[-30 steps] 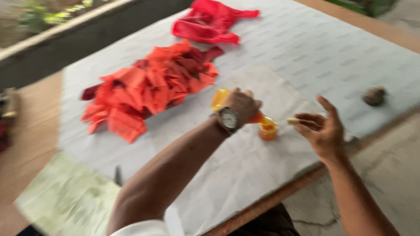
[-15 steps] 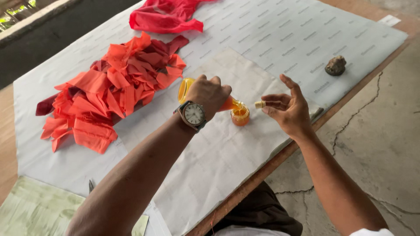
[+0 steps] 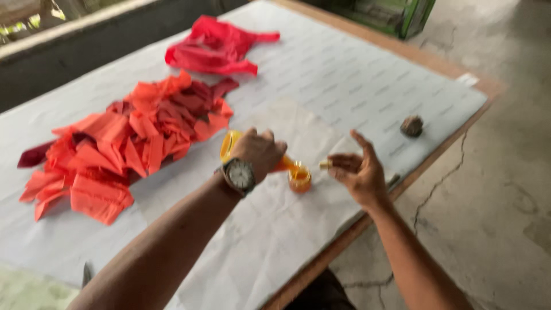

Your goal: The person holds a long strip of green-dyed fabric on a work table, points at and touches spots along its surface, folds and turns the fabric over, then pours liquid from a bottle into a small jar of dye on the table.

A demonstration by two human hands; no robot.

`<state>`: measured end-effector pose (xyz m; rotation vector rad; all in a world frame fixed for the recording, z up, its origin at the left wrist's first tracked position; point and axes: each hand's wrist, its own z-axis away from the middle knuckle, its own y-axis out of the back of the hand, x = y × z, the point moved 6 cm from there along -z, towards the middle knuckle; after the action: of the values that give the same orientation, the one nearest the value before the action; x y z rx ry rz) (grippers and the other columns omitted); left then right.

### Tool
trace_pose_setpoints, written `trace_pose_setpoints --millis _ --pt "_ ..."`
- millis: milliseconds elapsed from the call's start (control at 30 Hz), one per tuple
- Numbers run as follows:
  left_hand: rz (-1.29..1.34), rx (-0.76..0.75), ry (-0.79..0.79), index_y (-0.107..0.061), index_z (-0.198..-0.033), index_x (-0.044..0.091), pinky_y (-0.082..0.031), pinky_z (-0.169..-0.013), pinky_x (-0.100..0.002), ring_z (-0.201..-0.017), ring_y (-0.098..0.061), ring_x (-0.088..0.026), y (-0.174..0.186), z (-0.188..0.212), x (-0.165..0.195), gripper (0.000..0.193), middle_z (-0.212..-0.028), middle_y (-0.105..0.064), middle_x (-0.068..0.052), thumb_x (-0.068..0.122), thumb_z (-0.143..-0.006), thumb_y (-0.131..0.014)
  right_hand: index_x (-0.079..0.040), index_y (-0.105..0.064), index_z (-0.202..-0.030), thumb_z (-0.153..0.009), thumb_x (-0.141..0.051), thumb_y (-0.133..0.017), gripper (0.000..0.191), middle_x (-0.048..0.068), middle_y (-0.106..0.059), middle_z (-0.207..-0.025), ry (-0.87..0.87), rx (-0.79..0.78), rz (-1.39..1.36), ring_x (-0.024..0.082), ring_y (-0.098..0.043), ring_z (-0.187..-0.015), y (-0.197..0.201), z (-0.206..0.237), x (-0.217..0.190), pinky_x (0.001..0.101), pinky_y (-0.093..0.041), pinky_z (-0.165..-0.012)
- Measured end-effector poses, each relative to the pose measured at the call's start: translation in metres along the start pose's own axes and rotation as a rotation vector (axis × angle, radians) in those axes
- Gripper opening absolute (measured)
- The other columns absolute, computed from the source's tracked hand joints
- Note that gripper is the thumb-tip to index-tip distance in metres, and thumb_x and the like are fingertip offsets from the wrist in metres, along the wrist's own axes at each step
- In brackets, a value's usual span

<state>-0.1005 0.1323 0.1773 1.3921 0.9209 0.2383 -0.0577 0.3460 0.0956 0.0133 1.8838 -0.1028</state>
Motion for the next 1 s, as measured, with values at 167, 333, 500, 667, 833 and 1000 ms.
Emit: trace_pose_setpoints --millis 167,333,500,667,833,1000 --pt "-0.015 -0.004 0.003 -0.064 -0.101 0.015 -0.049 -0.078 -0.035 -0.080 -0.067 -0.022 -0.001 0.011 -0.002 0.022 -0.092 -0.065 -0.009 0.016 -0.081 -0.073 -0.016 -0.028 -0.160 -0.085 0.004 -0.078 0.092 0.016 -0.072 -0.116 0.000 -0.014 0.054 0.019 -0.073 -0.109 0.000 0.008 0.007 0.0335 -0.064 -0.093" --pt "-0.048 -0.149 -0.003 -0.064 -0.109 0.013 -0.048 -0.080 -0.034 -0.083 -0.067 -0.020 0.005 0.006 0.003 0.028 -0.093 -0.066 -0.009 0.018 -0.083 -0.075 -0.016 -0.026 -0.162 -0.089 0.006 -0.077 0.091 0.015 -0.072 -0.116 -0.005 -0.039 0.041 0.019 -0.072 -0.109 -0.005 0.015 0.006 0.0329 -0.063 -0.097" --pt "-0.075 -0.194 0.013 -0.064 -0.113 0.013 -0.047 -0.081 -0.033 -0.091 -0.066 -0.019 0.015 0.004 0.005 0.033 -0.098 -0.066 -0.008 0.018 -0.083 -0.074 -0.015 -0.027 -0.161 -0.089 0.008 -0.076 0.090 0.016 -0.072 -0.116 0.022 -0.033 0.081 0.019 -0.072 -0.112 -0.007 0.013 -0.002 0.0340 -0.062 -0.100" --pt "-0.054 -0.175 0.014 -0.063 -0.117 0.013 -0.046 -0.082 -0.034 -0.095 -0.066 -0.020 0.017 -0.001 0.005 0.034 -0.102 -0.067 -0.008 0.019 -0.085 -0.073 -0.016 -0.026 -0.161 -0.087 0.008 -0.074 0.091 0.015 -0.072 -0.116 0.002 -0.018 0.071 0.018 -0.072 -0.110 -0.008 0.011 -0.003 0.0340 -0.063 -0.098" --pt "-0.100 -0.213 0.005 -0.062 -0.118 0.014 -0.046 -0.082 -0.033 -0.099 -0.065 -0.018 0.017 -0.005 0.006 0.037 -0.103 -0.067 -0.008 0.019 -0.084 -0.073 -0.016 -0.026 -0.159 -0.086 0.007 -0.076 0.091 0.016 -0.072 -0.114 -0.016 0.015 0.139 0.018 -0.072 -0.110 -0.006 0.011 -0.001 0.0335 -0.063 -0.097" --pt "-0.080 -0.201 0.016 -0.063 -0.116 0.014 -0.046 -0.083 -0.034 -0.097 -0.065 -0.019 0.016 -0.005 0.006 0.033 -0.102 -0.067 -0.008 0.020 -0.085 -0.073 -0.016 -0.027 -0.160 -0.087 0.008 -0.076 0.091 0.016 -0.072 -0.115 0.030 -0.029 0.080 0.019 -0.072 -0.112 -0.007 0.010 -0.003 0.0337 -0.063 -0.100"
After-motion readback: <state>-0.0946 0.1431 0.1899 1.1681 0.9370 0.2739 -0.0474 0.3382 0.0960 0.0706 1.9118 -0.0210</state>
